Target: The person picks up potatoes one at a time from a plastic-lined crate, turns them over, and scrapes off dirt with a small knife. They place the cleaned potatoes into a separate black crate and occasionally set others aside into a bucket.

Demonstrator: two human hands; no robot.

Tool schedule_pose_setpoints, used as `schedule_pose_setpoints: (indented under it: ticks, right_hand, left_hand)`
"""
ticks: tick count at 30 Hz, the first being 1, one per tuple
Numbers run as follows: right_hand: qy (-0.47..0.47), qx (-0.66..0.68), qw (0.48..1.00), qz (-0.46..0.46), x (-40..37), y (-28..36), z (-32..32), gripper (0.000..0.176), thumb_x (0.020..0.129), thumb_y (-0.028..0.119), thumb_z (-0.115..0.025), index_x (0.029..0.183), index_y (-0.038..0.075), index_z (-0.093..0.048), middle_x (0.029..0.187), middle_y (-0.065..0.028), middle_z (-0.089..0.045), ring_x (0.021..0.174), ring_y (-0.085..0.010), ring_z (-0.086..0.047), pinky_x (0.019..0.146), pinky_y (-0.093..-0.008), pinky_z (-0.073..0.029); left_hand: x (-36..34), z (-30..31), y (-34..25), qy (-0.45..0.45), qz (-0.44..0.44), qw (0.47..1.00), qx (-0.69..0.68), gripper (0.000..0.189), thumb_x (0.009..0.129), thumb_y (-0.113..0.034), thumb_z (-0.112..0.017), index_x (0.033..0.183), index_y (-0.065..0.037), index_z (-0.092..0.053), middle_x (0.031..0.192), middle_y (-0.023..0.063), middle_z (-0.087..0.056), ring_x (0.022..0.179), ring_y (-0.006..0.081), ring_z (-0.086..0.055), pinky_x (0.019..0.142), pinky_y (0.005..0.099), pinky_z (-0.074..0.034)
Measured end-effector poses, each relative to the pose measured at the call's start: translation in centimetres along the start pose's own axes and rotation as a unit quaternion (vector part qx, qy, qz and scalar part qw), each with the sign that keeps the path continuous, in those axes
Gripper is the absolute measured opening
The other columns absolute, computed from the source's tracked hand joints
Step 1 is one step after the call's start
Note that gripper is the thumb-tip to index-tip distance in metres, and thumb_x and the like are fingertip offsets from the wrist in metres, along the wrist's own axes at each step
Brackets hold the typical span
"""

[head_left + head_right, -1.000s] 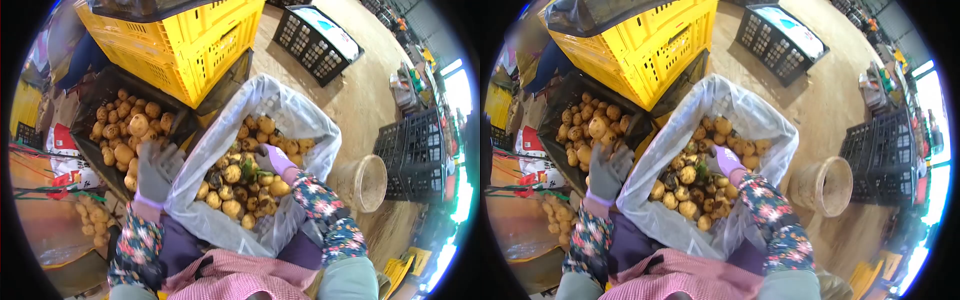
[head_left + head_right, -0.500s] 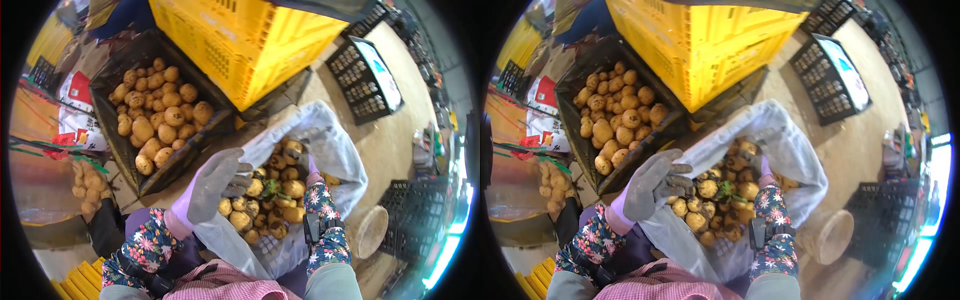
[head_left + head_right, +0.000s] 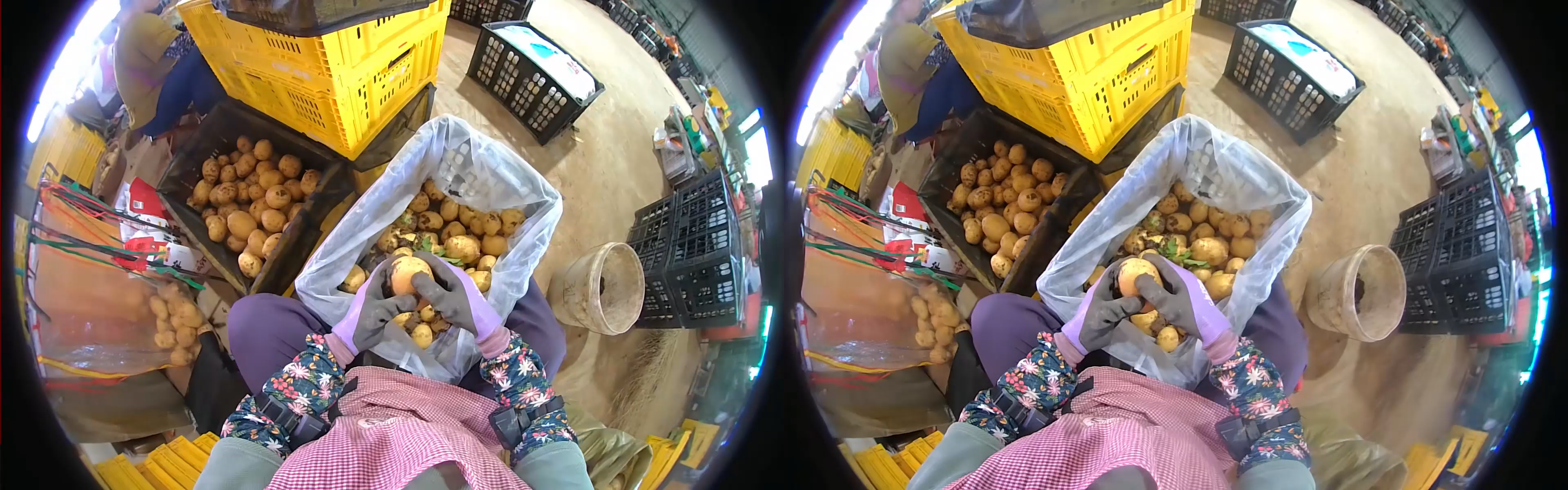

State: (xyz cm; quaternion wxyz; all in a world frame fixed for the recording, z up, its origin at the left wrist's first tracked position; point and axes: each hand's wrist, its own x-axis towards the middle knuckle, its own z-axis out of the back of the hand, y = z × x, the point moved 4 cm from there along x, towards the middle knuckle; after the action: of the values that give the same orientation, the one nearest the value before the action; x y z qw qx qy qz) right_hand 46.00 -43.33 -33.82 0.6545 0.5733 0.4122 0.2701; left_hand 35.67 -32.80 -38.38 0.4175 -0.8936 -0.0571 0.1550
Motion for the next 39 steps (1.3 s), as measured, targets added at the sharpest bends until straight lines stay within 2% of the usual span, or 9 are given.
schedule_pose_setpoints:
  ticks: [2, 7, 9, 12, 14, 19, 25, 30, 39]
  right_hand:
    - [0.027, -0.067, 0.997, -0.007, -0.2, 0.2, 0.2, 0.045, 0.09, 0.03, -0.063, 0.123, 0.001, -0.054, 0.094, -0.0037, -0.062, 0.073, -0.0087, -0.054, 0.063, -0.025, -0.048]
    - [0.06, -0.104, 0.993, 0.003, 0.0, -0.1, 0.7, 0.044, 0.087, 0.027, -0.064, 0.122, 0.003, -0.055, 0.081, -0.0044, -0.062, 0.061, -0.0088, -0.052, 0.057, -0.0242, -0.047]
    - [0.063, -0.113, 0.989, -0.078, -0.2, -0.4, 1.0, 0.041, 0.088, 0.014, -0.057, 0.125, -0.002, -0.054, 0.098, -0.005, -0.066, 0.085, -0.0083, -0.057, 0.077, -0.0244, -0.049]
    - [-0.001, -0.003, 0.991, -0.136, -0.4, -2.8, 1.7, 0.042, 0.084, 0.008, -0.049, 0.123, -0.005, -0.055, 0.095, -0.0062, -0.066, 0.085, -0.0091, -0.058, 0.077, -0.0245, -0.049]
    - [0.048, 0.135, 0.983, -0.111, 0.2, -3.9, 1.8, 0.044, 0.087, 0.013, -0.05, 0.126, -0.007, -0.052, 0.11, -0.0109, -0.061, 0.1, -0.0145, -0.057, 0.087, -0.0254, -0.047]
    - [0.053, 0.013, 0.998, 0.02, 0.6, -3.0, 0.2, 0.082, 0.081, 0.027, -0.072, 0.141, -0.004, -0.025, 0.131, -0.0145, -0.044, 0.122, -0.0218, -0.044, 0.101, -0.0326, -0.039]
    - [0.063, 0.206, 0.975, -0.059, 0.9, -2.2, -0.3, 0.083, 0.079, 0.02, -0.074, 0.143, 0.001, -0.025, 0.131, -0.0122, -0.044, 0.121, -0.0192, -0.046, 0.102, -0.0333, -0.039]
    - [0.065, 0.401, 0.911, -0.072, 0.4, -2.8, 0.6, 0.078, 0.081, 0.011, -0.071, 0.144, 0.005, -0.025, 0.133, -0.0079, -0.045, 0.122, -0.02, -0.047, 0.104, -0.0354, -0.04]
    - [-0.007, 0.368, 0.93, 0.002, 1.9, -2.6, 1.8, 0.081, 0.078, 0.003, -0.069, 0.145, 0.006, -0.024, 0.132, -0.0102, -0.046, 0.12, -0.0203, -0.048, 0.1, -0.0344, -0.043]
  left_hand:
    - [-0.8, 0.3, -0.6, -0.003, -0.004, 0.999, 0.041, 0.075, 0.074, 0.006, -0.071, 0.139, -0.002, -0.034, 0.131, 0.009, -0.045, 0.119, 0.0191, -0.048, 0.102, 0.0321, -0.04]
    - [-0.8, 0.3, -1.7, 0.022, 0.045, 0.996, 0.078, 0.075, 0.075, 0.003, -0.073, 0.139, -0.001, -0.033, 0.13, 0.0094, -0.046, 0.119, 0.0187, -0.048, 0.102, 0.0321, -0.041]
    - [-0.2, 0.5, -1.3, 0.022, 0.051, 0.992, 0.112, 0.076, 0.075, 0.0, -0.074, 0.139, -0.001, -0.033, 0.13, 0.0093, -0.046, 0.118, 0.0182, -0.048, 0.101, 0.0322, -0.041]
    - [0.0, -0.1, -1.2, 0.042, 0.091, 0.992, 0.075, 0.076, 0.075, -0.002, -0.076, 0.138, 0.0, -0.033, 0.13, 0.009, -0.046, 0.118, 0.0183, -0.049, 0.101, 0.032, -0.041]
    - [0.3, 0.0, -1.1, 0.034, 0.089, 0.993, 0.076, 0.075, 0.076, -0.004, -0.075, 0.139, 0.0, -0.033, 0.13, 0.0093, -0.046, 0.118, 0.0181, -0.049, 0.1, 0.0313, -0.042]
    - [1.2, 0.9, -0.5, -0.045, 0.027, 0.992, 0.116, 0.062, 0.086, -0.021, -0.068, 0.134, 0.002, -0.037, 0.123, 0.0107, -0.05, 0.109, 0.0162, -0.051, 0.093, 0.0296, -0.044]
    - [2.7, -1.1, -4.0, -0.109, -0.022, 0.867, 0.486, 0.043, 0.095, -0.038, -0.053, 0.106, 0.003, -0.05, 0.085, 0.013, -0.058, 0.075, 0.016, -0.051, 0.071, 0.0331, -0.047]
    - [4.3, 0.3, -1.9, -0.167, 0.071, 0.963, 0.198, 0.024, 0.097, -0.021, -0.049, 0.11, 0.0, -0.053, 0.09, 0.0032, -0.057, 0.08, 0.0098, -0.051, 0.072, 0.027, -0.046]
    - [3.3, 0.2, -4.5, -0.118, -0.01, 0.926, 0.358, 0.045, 0.091, -0.031, -0.061, 0.119, 0.004, -0.056, 0.094, 0.0068, -0.063, 0.081, 0.0111, -0.058, 0.073, 0.0262, -0.048]
